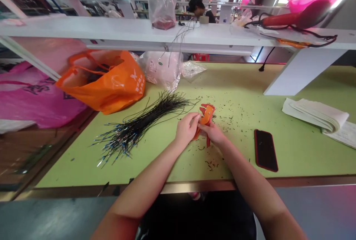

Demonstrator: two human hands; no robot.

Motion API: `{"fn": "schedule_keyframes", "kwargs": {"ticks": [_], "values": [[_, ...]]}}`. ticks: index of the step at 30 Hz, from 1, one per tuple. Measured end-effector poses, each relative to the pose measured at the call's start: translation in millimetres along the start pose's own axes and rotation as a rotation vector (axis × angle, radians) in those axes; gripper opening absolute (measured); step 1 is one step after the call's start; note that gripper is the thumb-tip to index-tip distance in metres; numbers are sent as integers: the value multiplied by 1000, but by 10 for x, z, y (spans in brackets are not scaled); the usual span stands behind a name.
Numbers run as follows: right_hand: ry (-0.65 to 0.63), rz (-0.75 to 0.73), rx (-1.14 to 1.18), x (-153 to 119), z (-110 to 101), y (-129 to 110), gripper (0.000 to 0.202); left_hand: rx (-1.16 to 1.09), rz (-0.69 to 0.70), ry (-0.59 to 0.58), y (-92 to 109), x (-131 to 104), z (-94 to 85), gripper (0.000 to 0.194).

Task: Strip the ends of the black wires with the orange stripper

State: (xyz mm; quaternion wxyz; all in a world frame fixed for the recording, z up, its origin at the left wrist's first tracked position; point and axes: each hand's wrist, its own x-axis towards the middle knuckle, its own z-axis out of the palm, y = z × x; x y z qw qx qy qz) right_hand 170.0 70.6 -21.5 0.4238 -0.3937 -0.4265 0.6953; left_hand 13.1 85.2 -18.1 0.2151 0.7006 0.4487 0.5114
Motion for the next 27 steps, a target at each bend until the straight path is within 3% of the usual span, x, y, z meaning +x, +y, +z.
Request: {"fn": "schedule_keyframes", "kwargs": {"ticks": [3,6,9,14,18,27], "values": [[-89,-37,-90,-170,-152,-243,34,-51,-148,110,-114,11,-137,31],[-277,17,-99,-326,-321,-481,37,-6,-182,170,-117,16,-258,34],[-434,84,-96,-396,-425,-590,42,48,-114,133,0,-5,-325,36],[-570,93,-90,-431,-444,-585,51,90,92,54,191,-56,-374,37],[-613,68,-52,-471,-399,-599,49,190,188,2,231,-71,-392,36],[-559,94,-113,-483,-338,-639,38,385,202,-87,218,-98,-405,36]]}}
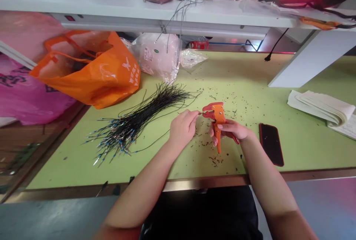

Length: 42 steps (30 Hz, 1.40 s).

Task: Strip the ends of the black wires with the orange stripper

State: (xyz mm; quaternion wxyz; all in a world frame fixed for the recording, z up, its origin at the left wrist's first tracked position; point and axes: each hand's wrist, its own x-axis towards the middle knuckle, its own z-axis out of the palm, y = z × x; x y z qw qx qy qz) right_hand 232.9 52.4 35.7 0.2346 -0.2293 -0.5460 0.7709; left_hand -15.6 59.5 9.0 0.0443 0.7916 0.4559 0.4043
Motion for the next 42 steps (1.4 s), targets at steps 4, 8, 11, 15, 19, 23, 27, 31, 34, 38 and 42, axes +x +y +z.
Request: {"fn": "schedule_keyframes", "kwargs": {"ticks": [4,8,11,15,19,23,27,31,34,38,42], "values": [[20,18,-29,11,15,-5,36,69,13,-16,-16,-10,15,35],[48,26,-59,20,24,0,37,77,14,-14,-16,-13,20,34],[81,27,-67,36,31,14,39,79,18,-5,-15,-11,21,34],[118,21,-63,65,43,35,43,71,4,15,-20,-1,22,34],[132,-8,-64,87,66,44,46,47,-22,18,-21,11,15,36],[165,-29,-60,120,114,68,51,26,-35,35,-25,17,4,37],[218,-51,-69,160,168,113,54,11,-48,46,-41,21,-4,35],[248,-50,-79,195,197,154,55,-7,-45,76,-56,27,1,34],[302,-90,-86,245,230,186,55,-11,-49,88,-71,33,8,34],[406,-173,-19,339,306,254,57,-3,-96,87,-83,45,14,34],[352,-194,46,383,331,320,57,-43,-127,104,-53,53,3,35]]}}
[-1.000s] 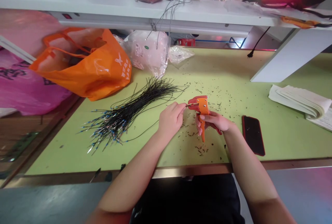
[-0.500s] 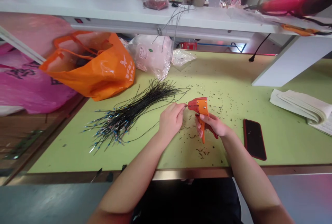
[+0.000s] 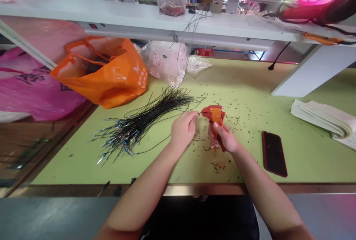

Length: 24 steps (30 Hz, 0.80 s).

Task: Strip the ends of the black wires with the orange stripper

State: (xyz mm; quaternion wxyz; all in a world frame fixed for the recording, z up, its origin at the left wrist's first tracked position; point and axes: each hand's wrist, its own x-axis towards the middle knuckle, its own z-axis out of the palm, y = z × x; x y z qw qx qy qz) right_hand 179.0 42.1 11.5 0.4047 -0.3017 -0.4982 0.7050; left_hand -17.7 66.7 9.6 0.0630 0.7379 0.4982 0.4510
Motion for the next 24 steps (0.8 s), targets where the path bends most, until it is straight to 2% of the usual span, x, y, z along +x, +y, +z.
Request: {"fn": "schedule_keyframes", "kwargs": {"ticks": [3,6,8,11,19,24], "values": [[-167,-23,109,-9,-47,-16,57,-48,-8,30,16,12,-27,36],[-324,-134,223,-41,-122,-103,57,-92,-60,90,-12,48,-62,36],[-327,-214,270,-68,-170,-171,54,-104,-68,130,-39,73,-80,34],[-305,-232,243,-92,-221,-218,51,-79,3,153,-52,78,-89,31],[-328,-60,68,-81,-260,-97,55,86,172,110,17,10,-85,30],[-335,9,39,-90,-271,-98,58,145,203,94,29,-6,-79,30]]}}
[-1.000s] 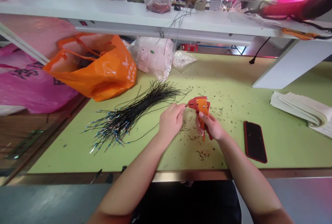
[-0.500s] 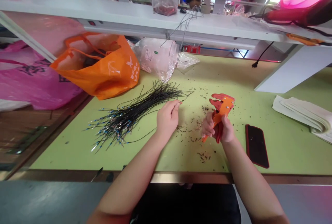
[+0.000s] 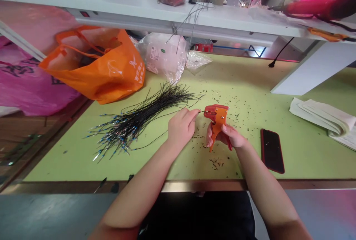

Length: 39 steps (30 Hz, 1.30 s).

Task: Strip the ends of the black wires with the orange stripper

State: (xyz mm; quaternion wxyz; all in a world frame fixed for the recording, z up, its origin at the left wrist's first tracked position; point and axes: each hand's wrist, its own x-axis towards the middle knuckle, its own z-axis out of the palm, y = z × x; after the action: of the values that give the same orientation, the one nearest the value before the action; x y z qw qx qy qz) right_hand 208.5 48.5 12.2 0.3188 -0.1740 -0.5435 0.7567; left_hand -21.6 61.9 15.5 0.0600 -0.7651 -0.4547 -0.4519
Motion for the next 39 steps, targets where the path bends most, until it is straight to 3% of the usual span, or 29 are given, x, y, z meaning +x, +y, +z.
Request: {"fn": "schedule_keyframes", "kwargs": {"ticks": [8,23,27,33,39], "values": [[3,37,8,13,3,5,54,31,69,23,36,-21,3,34],[115,69,-46,48,79,5,57,51,-6,-45,23,-21,4,32],[126,74,-71,46,61,45,58,46,19,-16,30,-8,-2,32],[171,-9,-103,100,182,63,57,47,23,25,34,17,-38,34],[273,-88,-106,196,332,168,60,21,-61,5,33,38,-75,32]]}}
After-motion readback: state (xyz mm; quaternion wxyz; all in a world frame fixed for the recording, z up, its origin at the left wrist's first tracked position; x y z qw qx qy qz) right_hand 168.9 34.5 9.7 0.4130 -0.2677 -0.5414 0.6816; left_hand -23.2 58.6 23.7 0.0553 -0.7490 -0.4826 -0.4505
